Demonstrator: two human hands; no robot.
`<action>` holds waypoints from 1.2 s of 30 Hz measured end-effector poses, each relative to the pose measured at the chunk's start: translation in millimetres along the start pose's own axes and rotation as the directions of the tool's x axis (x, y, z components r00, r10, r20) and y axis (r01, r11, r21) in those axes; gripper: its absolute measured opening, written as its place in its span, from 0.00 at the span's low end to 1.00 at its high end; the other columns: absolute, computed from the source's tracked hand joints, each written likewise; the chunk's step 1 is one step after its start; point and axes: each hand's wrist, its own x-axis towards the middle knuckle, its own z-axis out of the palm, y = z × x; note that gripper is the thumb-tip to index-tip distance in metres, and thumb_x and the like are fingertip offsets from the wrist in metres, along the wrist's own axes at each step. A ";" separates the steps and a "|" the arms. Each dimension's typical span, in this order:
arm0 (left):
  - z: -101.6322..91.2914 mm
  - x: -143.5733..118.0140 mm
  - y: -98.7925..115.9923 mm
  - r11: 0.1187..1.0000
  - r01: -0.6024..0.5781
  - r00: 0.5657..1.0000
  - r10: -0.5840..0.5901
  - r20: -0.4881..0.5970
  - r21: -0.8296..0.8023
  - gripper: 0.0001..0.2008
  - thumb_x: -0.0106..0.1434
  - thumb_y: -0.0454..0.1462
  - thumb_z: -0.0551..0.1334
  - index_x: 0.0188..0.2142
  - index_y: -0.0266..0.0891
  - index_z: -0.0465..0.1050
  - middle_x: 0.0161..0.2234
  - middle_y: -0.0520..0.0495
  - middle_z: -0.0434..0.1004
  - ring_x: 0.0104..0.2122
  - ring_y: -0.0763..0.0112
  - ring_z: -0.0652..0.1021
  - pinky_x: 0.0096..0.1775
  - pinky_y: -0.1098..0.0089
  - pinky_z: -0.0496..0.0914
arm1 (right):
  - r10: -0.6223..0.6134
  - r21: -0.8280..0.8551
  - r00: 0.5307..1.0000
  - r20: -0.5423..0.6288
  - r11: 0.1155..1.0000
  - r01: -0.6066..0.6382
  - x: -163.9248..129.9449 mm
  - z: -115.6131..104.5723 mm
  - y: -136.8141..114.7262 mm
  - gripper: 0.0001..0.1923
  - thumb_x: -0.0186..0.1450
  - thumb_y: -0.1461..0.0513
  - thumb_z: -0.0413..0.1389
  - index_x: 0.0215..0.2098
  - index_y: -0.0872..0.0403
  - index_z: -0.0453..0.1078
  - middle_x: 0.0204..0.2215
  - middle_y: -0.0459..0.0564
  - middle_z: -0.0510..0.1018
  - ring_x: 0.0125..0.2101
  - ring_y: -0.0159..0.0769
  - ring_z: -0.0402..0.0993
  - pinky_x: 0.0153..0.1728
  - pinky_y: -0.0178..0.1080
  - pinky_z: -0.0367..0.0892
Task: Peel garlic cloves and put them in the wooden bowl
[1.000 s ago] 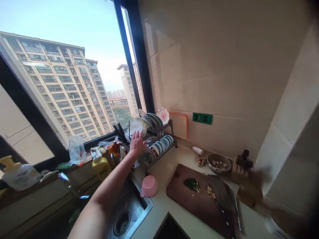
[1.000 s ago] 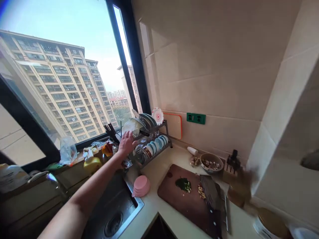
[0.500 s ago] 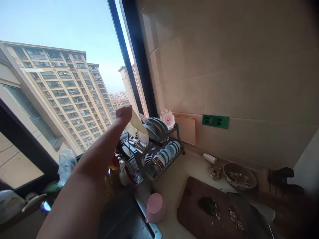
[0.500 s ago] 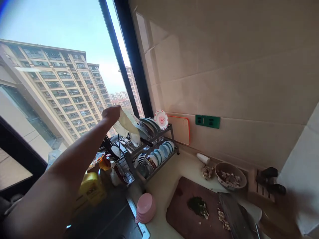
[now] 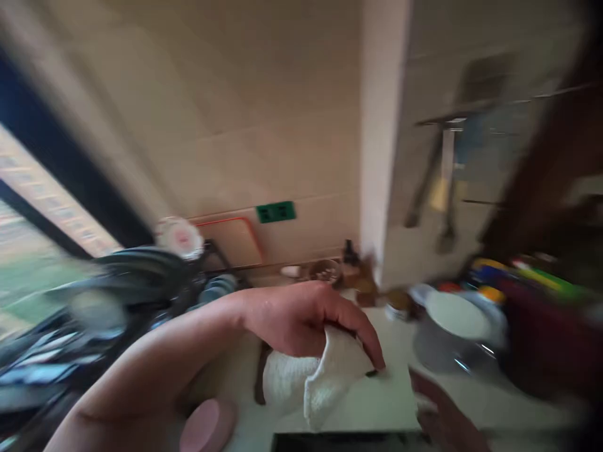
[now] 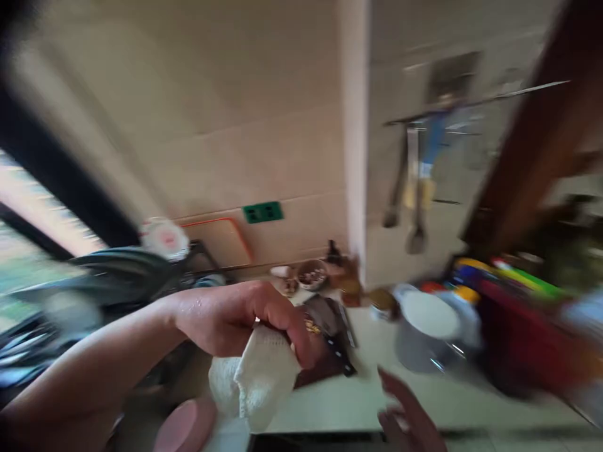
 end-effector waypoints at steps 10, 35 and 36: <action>122.9 300.9 50.3 0.946 -0.183 0.920 0.261 0.294 -0.268 0.15 0.56 0.43 0.62 0.39 0.37 0.76 0.37 0.43 0.78 0.34 0.67 0.76 0.36 0.72 0.69 | 0.192 0.318 0.895 -0.402 0.946 -0.060 -161.9 -237.3 33.3 0.23 0.53 0.42 0.55 0.25 0.53 0.65 0.23 0.46 0.71 0.25 0.33 0.66 0.25 0.34 0.62; 518.4 791.9 76.9 0.762 0.105 0.939 0.137 0.317 -0.639 0.17 0.45 0.41 0.69 0.31 0.31 0.74 0.27 0.44 0.78 0.29 0.64 0.76 0.32 0.69 0.69 | 0.646 0.637 0.197 -0.738 0.762 -0.114 -349.4 -537.0 267.8 0.24 0.55 0.43 0.53 0.25 0.56 0.68 0.18 0.44 0.69 0.18 0.30 0.65 0.19 0.33 0.60; 526.7 812.5 78.5 0.812 0.113 0.941 0.098 0.324 -0.573 0.16 0.43 0.41 0.70 0.29 0.30 0.74 0.25 0.45 0.78 0.28 0.65 0.76 0.31 0.70 0.69 | 0.672 0.650 0.112 -0.732 0.738 -0.182 -348.6 -550.9 281.1 0.25 0.54 0.42 0.52 0.23 0.56 0.67 0.15 0.44 0.67 0.16 0.30 0.63 0.17 0.33 0.59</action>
